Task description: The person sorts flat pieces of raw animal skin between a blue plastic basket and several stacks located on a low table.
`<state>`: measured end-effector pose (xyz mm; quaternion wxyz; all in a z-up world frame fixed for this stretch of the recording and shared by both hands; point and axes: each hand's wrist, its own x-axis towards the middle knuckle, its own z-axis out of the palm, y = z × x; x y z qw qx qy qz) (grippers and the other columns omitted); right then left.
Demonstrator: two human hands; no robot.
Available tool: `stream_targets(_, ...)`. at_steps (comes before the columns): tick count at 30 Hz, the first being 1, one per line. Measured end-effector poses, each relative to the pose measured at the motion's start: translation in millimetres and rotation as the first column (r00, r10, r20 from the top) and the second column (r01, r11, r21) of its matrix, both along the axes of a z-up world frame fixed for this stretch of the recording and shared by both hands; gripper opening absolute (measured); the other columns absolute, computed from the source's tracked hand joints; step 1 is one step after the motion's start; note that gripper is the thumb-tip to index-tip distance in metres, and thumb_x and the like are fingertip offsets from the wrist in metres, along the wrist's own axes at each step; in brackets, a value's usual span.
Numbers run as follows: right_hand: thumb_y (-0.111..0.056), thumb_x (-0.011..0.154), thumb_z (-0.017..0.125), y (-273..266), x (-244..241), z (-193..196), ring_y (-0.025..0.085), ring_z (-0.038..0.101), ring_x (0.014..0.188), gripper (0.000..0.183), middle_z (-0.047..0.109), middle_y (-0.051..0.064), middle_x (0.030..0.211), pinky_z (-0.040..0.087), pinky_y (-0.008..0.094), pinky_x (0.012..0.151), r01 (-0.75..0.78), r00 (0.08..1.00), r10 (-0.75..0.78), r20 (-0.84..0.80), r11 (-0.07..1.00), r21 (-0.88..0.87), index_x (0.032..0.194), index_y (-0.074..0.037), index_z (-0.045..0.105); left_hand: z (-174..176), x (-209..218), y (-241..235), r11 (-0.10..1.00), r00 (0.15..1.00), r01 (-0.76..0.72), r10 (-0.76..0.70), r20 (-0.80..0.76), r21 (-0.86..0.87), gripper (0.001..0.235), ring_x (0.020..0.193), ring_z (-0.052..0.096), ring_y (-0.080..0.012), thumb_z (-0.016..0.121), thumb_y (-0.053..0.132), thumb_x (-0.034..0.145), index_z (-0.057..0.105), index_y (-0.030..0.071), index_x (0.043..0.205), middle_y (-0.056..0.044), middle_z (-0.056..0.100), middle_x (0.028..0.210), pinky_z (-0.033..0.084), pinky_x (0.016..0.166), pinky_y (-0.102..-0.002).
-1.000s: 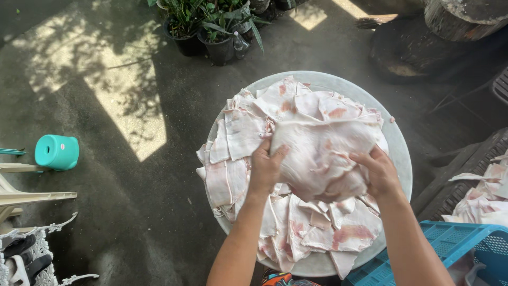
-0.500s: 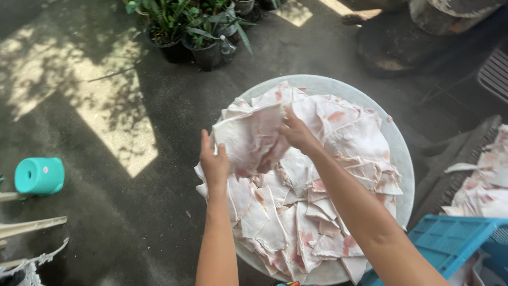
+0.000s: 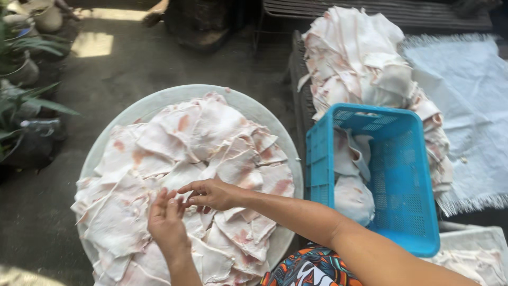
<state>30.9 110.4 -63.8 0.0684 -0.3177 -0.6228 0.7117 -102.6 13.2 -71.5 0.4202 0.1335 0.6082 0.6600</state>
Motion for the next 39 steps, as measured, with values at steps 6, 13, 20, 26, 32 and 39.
stream_targets(6,-0.018,0.102,0.061,21,185,19,0.008,0.065,0.078,0.039,0.072,0.003,0.100,0.058,0.027,0.067,0.341,0.939,-0.338,-0.058,0.937,0.070,0.140,-0.007,0.062,40,142,50,0.919,0.917,0.390,-0.394,0.065,0.063,0.036,0.102,0.069,-0.0189,0.057,0.003,0.099,0.060,-0.002,0.134,-0.013,0.067,0.121,0.058,0.089,-0.032)
stream_targets(13,-0.027,0.092,0.070,45,463,-89,0.025,0.071,0.095,0.050,0.074,0.016,0.113,0.058,0.038,0.079,0.686,0.452,-0.874,0.176,0.467,0.558,0.135,-0.003,0.063,48,278,78,0.793,0.771,0.600,-0.608,0.187,0.103,0.036,0.098,0.069,-0.0203,0.060,0.006,0.098,0.061,-0.002,0.133,-0.014,0.069,0.118,0.060,0.089,-0.035)
stream_targets(20,-0.045,0.093,0.065,44,554,-215,0.043,0.067,0.108,0.047,0.072,0.023,0.114,0.053,0.054,0.091,0.444,0.144,-0.768,0.625,0.614,0.652,0.120,-0.007,0.069,15,376,92,0.645,0.649,0.757,-0.726,0.228,-0.102,0.041,0.101,0.070,-0.0216,0.062,0.016,0.096,0.061,0.001,0.135,-0.013,0.069,0.122,0.058,0.088,-0.036)
stream_targets(26,-0.030,0.087,0.065,71,581,-171,0.045,0.071,0.086,0.023,0.073,0.022,0.090,0.056,0.055,0.079,0.381,0.166,-0.911,0.378,0.413,0.827,0.099,-0.016,0.079,-21,431,119,0.540,0.576,0.815,-0.725,0.376,-0.207,0.057,0.122,0.063,-0.0269,0.063,0.038,0.094,0.057,0.005,0.140,-0.012,0.065,0.135,0.053,0.098,-0.040)
stream_targets(32,-0.015,0.078,0.062,22,524,-48,0.034,0.074,0.079,0.032,0.076,0.018,0.086,0.059,0.045,0.072,0.491,0.595,-0.769,0.233,0.578,0.652,0.105,-0.021,0.079,-98,477,146,0.500,0.467,0.846,-0.523,0.713,-0.187,0.068,0.106,0.060,-0.0349,0.063,0.052,0.097,0.053,0.000,0.139,-0.021,0.060,0.125,0.052,0.087,-0.046)
stream_targets(39,-0.038,0.090,0.070,24,552,-146,0.019,0.073,0.110,0.048,0.076,0.012,0.122,0.060,0.034,0.092,0.721,0.655,-0.750,0.098,0.581,-0.377,0.124,-0.004,0.074,-139,463,125,0.625,0.712,0.700,-0.570,0.410,-0.346,0.030,0.088,0.074,-0.0298,0.063,0.009,0.094,0.065,-0.010,0.118,-0.021,0.074,0.106,0.060,0.076,-0.043)
